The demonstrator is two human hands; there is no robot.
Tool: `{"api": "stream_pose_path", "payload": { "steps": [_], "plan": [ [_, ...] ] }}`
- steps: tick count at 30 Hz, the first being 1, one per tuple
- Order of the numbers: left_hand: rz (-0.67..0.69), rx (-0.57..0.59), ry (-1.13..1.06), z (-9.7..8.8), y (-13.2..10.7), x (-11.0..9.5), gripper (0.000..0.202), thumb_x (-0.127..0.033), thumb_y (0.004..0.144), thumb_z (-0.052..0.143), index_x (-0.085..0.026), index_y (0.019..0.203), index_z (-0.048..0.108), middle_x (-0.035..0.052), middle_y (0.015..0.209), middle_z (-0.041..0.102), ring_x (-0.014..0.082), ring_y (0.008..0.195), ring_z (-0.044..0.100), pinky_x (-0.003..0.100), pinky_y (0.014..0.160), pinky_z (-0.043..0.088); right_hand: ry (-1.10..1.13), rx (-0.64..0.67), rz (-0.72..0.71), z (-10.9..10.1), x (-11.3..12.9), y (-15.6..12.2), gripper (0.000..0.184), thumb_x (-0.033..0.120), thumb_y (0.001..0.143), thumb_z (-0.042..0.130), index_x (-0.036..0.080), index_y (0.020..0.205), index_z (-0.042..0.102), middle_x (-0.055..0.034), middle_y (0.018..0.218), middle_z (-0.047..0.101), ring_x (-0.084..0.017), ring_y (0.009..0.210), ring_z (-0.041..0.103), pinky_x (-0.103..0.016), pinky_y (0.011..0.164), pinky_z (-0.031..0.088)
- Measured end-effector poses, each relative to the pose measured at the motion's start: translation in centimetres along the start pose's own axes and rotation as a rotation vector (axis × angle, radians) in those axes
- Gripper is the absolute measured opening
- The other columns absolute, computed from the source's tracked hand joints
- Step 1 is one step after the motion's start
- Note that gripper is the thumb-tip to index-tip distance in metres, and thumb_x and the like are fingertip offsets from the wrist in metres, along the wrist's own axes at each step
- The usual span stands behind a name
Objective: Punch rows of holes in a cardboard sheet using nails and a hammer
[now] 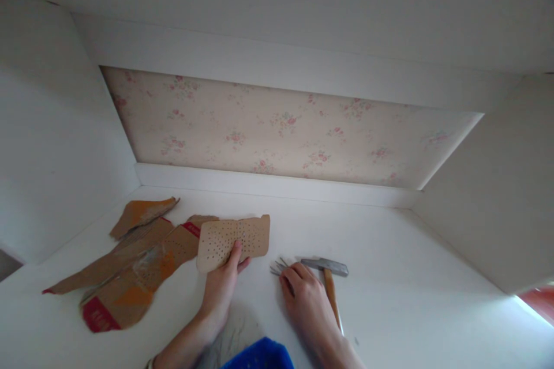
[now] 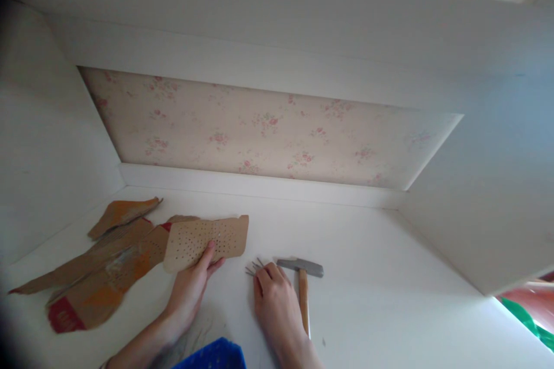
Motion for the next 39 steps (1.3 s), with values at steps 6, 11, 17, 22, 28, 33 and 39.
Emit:
{"api": "stream_pose_path", "payload": {
  "steps": [6, 11, 17, 22, 28, 33, 39],
  "plan": [
    [-0.031, 0.038, 0.017, -0.3, 0.1, 0.3, 0.044, -0.031, 0.084, 0.076, -0.023, 0.125, 0.062, 0.0096, 0.138, 0.059, 0.0212, 0.096, 0.072, 0.033, 0.081, 0.059, -0.004, -0.016, -0.013, -0.7, 0.5, 0.0, 0.029, 0.016, 0.091, 0.056, 0.018, 0.116, 0.070, -0.0101, 0.125, 0.068, -0.028, 0.116, 0.060, -0.042, 0.099, 0.051],
    [-0.014, 0.072, 0.006, -0.2, -0.1, 0.3, 0.051, -0.028, 0.084, 0.076, -0.025, 0.131, 0.058, 0.0090, 0.131, 0.064, 0.0225, 0.097, 0.070, 0.034, 0.077, 0.060, 0.030, 0.028, -0.011, -0.6, 0.3, 0.1, 0.031, 0.014, 0.094, 0.051, 0.017, 0.119, 0.069, -0.0085, 0.116, 0.073, -0.025, 0.111, 0.065, -0.039, 0.099, 0.051],
    [0.016, 0.134, -0.010, -0.1, -0.2, 0.2, 0.044, -0.024, 0.084, 0.075, -0.022, 0.126, 0.061, 0.0103, 0.126, 0.065, 0.0234, 0.100, 0.067, 0.030, 0.067, 0.061, 0.046, 0.007, -0.022, 0.1, -0.4, 0.2, 0.030, 0.011, 0.095, 0.047, 0.017, 0.113, 0.071, -0.0072, 0.110, 0.075, -0.025, 0.105, 0.066, -0.038, 0.095, 0.053],
    [0.004, 0.151, -0.035, -0.2, -0.4, 0.1, 0.043, -0.025, 0.082, 0.078, -0.020, 0.122, 0.064, 0.0116, 0.124, 0.066, 0.0219, 0.096, 0.067, 0.026, 0.064, 0.060, 0.061, 0.007, -0.014, 0.2, -0.5, 0.2, 0.027, 0.011, 0.094, 0.050, 0.017, 0.111, 0.071, -0.0069, 0.108, 0.075, -0.025, 0.102, 0.066, -0.038, 0.094, 0.053],
    [0.013, 0.166, -0.028, -0.1, -0.5, 0.1, 0.036, -0.027, 0.081, 0.078, -0.018, 0.114, 0.067, 0.0118, 0.119, 0.067, 0.0215, 0.091, 0.067, 0.027, 0.063, 0.060, 0.067, 0.003, -0.004, -0.1, -0.3, 0.2, 0.025, 0.012, 0.095, 0.050, 0.018, 0.106, 0.072, -0.0070, 0.106, 0.075, -0.025, 0.101, 0.066, -0.037, 0.091, 0.053],
    [0.020, 0.179, -0.030, -0.1, -0.6, 0.2, 0.042, -0.032, 0.077, 0.081, -0.019, 0.113, 0.066, 0.0116, 0.119, 0.066, 0.0235, 0.094, 0.065, 0.029, 0.063, 0.060, 0.086, -0.001, 0.005, 0.0, -0.2, 0.1, 0.024, 0.014, 0.094, 0.051, 0.020, 0.107, 0.071, -0.0061, 0.106, 0.075, -0.025, 0.101, 0.065, -0.039, 0.092, 0.052],
    [-0.021, 0.249, -0.084, 0.0, -1.0, -0.3, 0.055, -0.038, 0.067, 0.088, -0.018, 0.114, 0.066, 0.0113, 0.114, 0.068, 0.0232, 0.090, 0.065, 0.030, 0.061, 0.059, 0.153, -0.105, -0.022, -0.3, -0.1, 0.1, 0.020, 0.016, 0.094, 0.051, 0.020, 0.099, 0.070, -0.0054, 0.099, 0.074, -0.024, 0.095, 0.065, -0.037, 0.086, 0.052]
  ]
}}
Point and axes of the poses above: each hand's wrist, its own y-axis towards the middle knuckle, its own z-axis out of the palm, x = y × z, the point moved 2 cm from there along y, towards the middle knuckle
